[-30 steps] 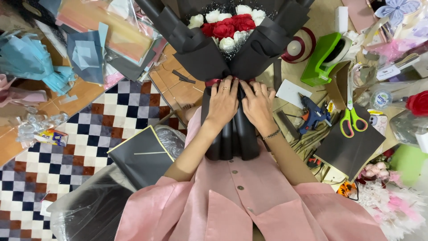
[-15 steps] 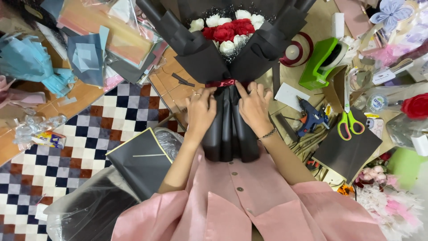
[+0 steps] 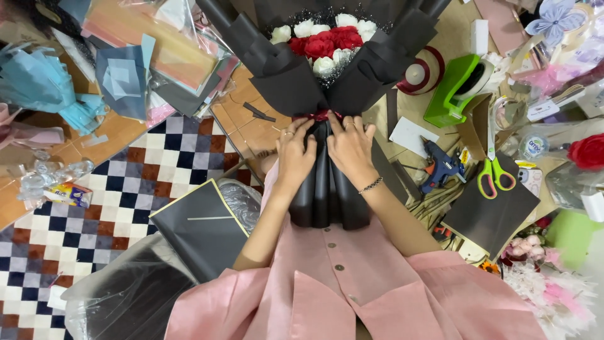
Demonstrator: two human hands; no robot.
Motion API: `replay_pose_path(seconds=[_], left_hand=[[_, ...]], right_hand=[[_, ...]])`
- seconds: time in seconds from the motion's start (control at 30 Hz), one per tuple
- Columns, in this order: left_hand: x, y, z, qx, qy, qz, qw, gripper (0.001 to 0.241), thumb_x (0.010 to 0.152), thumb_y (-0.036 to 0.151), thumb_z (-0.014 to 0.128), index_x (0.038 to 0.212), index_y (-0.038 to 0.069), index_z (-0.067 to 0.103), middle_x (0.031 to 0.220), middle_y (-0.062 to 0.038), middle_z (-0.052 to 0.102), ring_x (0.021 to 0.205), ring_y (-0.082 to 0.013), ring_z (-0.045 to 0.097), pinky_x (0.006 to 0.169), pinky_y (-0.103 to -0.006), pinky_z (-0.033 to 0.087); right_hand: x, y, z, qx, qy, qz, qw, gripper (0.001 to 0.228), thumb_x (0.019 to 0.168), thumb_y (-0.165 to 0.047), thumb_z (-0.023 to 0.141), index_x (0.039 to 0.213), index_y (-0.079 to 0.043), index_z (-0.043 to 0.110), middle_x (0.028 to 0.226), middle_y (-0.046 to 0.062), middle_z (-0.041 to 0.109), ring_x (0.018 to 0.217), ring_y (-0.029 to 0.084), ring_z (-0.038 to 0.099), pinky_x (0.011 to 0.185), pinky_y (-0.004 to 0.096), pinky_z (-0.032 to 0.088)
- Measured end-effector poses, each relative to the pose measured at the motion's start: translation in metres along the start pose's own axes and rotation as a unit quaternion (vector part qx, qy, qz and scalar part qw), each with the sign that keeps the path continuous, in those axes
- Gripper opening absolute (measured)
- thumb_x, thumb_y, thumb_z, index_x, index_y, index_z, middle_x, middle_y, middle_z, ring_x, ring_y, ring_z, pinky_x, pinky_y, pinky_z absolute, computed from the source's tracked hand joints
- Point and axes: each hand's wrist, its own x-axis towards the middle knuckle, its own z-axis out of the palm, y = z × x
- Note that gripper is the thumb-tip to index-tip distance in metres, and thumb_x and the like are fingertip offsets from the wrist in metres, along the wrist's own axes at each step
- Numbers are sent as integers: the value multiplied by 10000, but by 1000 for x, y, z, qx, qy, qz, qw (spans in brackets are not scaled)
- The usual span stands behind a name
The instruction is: The person secures a red ribbon around a bouquet wrapped in black paper using a hot glue gun. They then use scissors to trim the ribbon and adjust the wrapping with their hands.
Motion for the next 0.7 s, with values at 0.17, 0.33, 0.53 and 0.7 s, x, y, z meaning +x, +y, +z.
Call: replay_pose_path(seconds=[0.17,0.33,0.53,0.7], left_hand=[[6,1,21,45,-38,-28,998,497,944,246,624,1434,180,586,1450,-76,536,1298,-320,489,1014,-517,364],[9,4,26,35,-70,-59,995,502,947,270,615,1443,207,565,1504,-80,498,1337,-321,435,1015,-549,301],[15,15,20,18,-66,-70,995,538,928,306,508,1457,206,521,1512,-63,502,1373,-301,389,1032,-533,264],[21,2,39,27,-58,-81,995,558,913,331,534,1452,187,533,1479,-83,511,1384,-318,383,1059,-558,264]], right_hand=[[-17,32,-21,162,-26,24,986,482,885,-161,581,1354,-218,679,914,69,573,925,312,562,820,479,383],[-86,133,-47,302,44,171,937,375,874,-1,567,1161,-170,740,841,127,607,843,357,621,765,430,493],[-204,284,-35,-74,3,389,918,361,948,-95,704,1294,6,692,1172,239,591,1063,394,506,848,508,470],[-240,309,-17,-98,-63,408,905,537,901,-167,717,1386,-37,526,1295,314,563,1016,534,515,738,655,478]])
